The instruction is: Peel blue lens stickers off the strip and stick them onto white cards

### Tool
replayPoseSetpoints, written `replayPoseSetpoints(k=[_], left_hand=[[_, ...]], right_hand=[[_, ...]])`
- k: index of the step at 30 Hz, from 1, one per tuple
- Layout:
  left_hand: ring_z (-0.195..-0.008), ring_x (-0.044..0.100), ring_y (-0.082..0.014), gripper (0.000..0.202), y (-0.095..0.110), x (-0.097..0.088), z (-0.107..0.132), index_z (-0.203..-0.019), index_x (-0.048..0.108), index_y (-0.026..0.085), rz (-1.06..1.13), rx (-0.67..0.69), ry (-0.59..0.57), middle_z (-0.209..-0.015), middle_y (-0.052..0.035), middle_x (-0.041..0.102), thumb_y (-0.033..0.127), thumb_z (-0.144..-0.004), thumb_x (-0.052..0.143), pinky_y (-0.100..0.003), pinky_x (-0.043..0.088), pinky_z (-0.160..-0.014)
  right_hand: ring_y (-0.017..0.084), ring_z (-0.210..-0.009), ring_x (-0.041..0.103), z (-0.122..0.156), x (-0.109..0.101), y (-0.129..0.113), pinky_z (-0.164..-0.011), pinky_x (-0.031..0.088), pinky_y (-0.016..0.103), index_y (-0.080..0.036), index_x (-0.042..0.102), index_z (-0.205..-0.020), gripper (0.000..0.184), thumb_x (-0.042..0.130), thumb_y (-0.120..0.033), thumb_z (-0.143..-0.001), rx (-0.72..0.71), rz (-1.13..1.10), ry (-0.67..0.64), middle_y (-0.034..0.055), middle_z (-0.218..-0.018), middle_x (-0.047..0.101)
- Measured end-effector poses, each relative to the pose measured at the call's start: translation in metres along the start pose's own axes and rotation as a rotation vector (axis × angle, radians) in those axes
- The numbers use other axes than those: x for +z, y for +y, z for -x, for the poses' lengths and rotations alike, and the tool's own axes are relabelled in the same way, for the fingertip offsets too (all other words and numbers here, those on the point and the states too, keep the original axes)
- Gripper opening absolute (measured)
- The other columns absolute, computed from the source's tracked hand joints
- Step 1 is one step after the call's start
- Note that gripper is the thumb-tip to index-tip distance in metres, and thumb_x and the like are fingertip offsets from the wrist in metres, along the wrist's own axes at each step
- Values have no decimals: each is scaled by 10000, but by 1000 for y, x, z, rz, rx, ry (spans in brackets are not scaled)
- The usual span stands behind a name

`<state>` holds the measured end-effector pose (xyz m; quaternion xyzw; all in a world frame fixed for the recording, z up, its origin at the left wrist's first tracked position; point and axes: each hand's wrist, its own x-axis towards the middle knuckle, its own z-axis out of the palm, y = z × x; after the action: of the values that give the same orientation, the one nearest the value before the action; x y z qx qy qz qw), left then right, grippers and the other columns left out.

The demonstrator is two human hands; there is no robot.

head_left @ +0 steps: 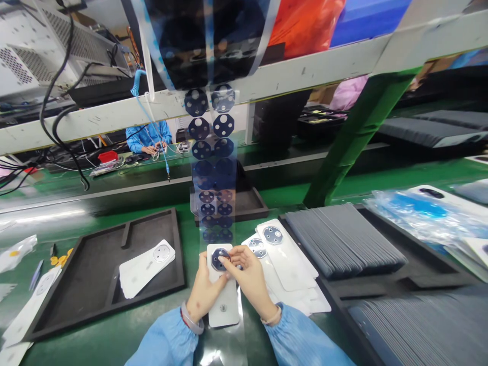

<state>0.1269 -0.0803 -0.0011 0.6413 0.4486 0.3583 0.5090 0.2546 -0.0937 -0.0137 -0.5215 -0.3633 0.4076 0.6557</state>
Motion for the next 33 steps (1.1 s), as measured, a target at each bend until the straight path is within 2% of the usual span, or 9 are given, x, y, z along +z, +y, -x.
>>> replayPoseSetpoints(k=[9, 12, 18, 22, 26, 28, 30, 31, 33], left_hand=[[-1154, 537, -244, 383, -6, 5, 7, -1225, 434, 200, 68, 87, 19, -1195, -92, 559, 330, -886, 557, -390, 404, -1018], [-1070, 554, -224, 289, -9, 7, 8, -1127, 479, 199, 100, 36, 90, -1102, -76, 575, 427, -951, 453, -362, 427, -960], [-798, 556, -164, 396, -11, 10, 7, -878, 486, 206, 69, -5, 251, -833, -5, 551, 598, -915, 449, -292, 461, -766], [-732, 565, -137, 395, -9, 12, 7, -841, 461, 210, 100, -7, 287, -788, 14, 568, 600, -893, 496, -248, 457, -678], [-595, 540, -100, 378, -9, 13, 7, -829, 458, 209, 200, -58, 299, -689, 49, 562, 566, -860, 578, -205, 433, -554], [-539, 528, -88, 370, -9, 13, 7, -843, 461, 209, 277, -87, 303, -648, 64, 558, 549, -847, 607, -192, 426, -513], [-543, 566, -94, 353, -8, 12, 7, -879, 464, 209, 356, -105, 281, -667, 58, 596, 519, -843, 630, -197, 451, -521], [-570, 601, -107, 345, -7, 12, 6, -910, 469, 209, 391, -113, 251, -700, 43, 629, 500, -842, 642, -207, 472, -541], [-670, 668, -142, 355, -5, 12, 6, -990, 476, 206, 435, -125, 163, -804, -1, 690, 449, -830, 679, -237, 515, -610]], right_hand=[[153, -657, 615, 1, -1, -1, -621, 525, 280, -209, 579, -817, 266, 764, -370, -715, -70, 84, 1, 5, -761, 647], [153, -658, 610, 2, 0, 0, -617, 516, 277, -210, 573, -816, 237, 743, -348, -724, -67, 96, -15, 2, -752, 637], [154, -664, 603, 4, 1, 3, -612, 500, 273, -211, 562, -823, 197, 706, -326, -752, -74, 108, -72, 1, -752, 628], [162, -677, 606, 12, 3, -1, -628, 497, 285, -212, 558, -832, 177, 686, -325, -786, -94, 154, -79, 5, -760, 625], [190, -753, 593, 14, 4, -5, -702, 497, 330, -217, 559, -832, 140, 645, -327, -834, -228, 320, -13, 25, -809, 603], [225, -845, 576, 11, 1, -4, -766, 495, 377, -216, 561, -910, 242, 707, -354, -775, -301, 404, 90, 50, -905, 590], [257, -942, 555, 6, -2, -3, -834, 483, 421, -209, 540, -1055, 461, 771, -371, -691, -323, 435, 175, 88, -1059, 576], [262, -974, 551, 4, -4, -4, -860, 476, 428, -208, 522, -1116, 528, 773, -372, -681, -312, 421, 171, 99, -1124, 569], [245, -978, 574, 2, -5, -5, -871, 474, 404, -218, 518, -1163, 493, 719, -370, -739, -244, 355, 39, 88, -1157, 589]])
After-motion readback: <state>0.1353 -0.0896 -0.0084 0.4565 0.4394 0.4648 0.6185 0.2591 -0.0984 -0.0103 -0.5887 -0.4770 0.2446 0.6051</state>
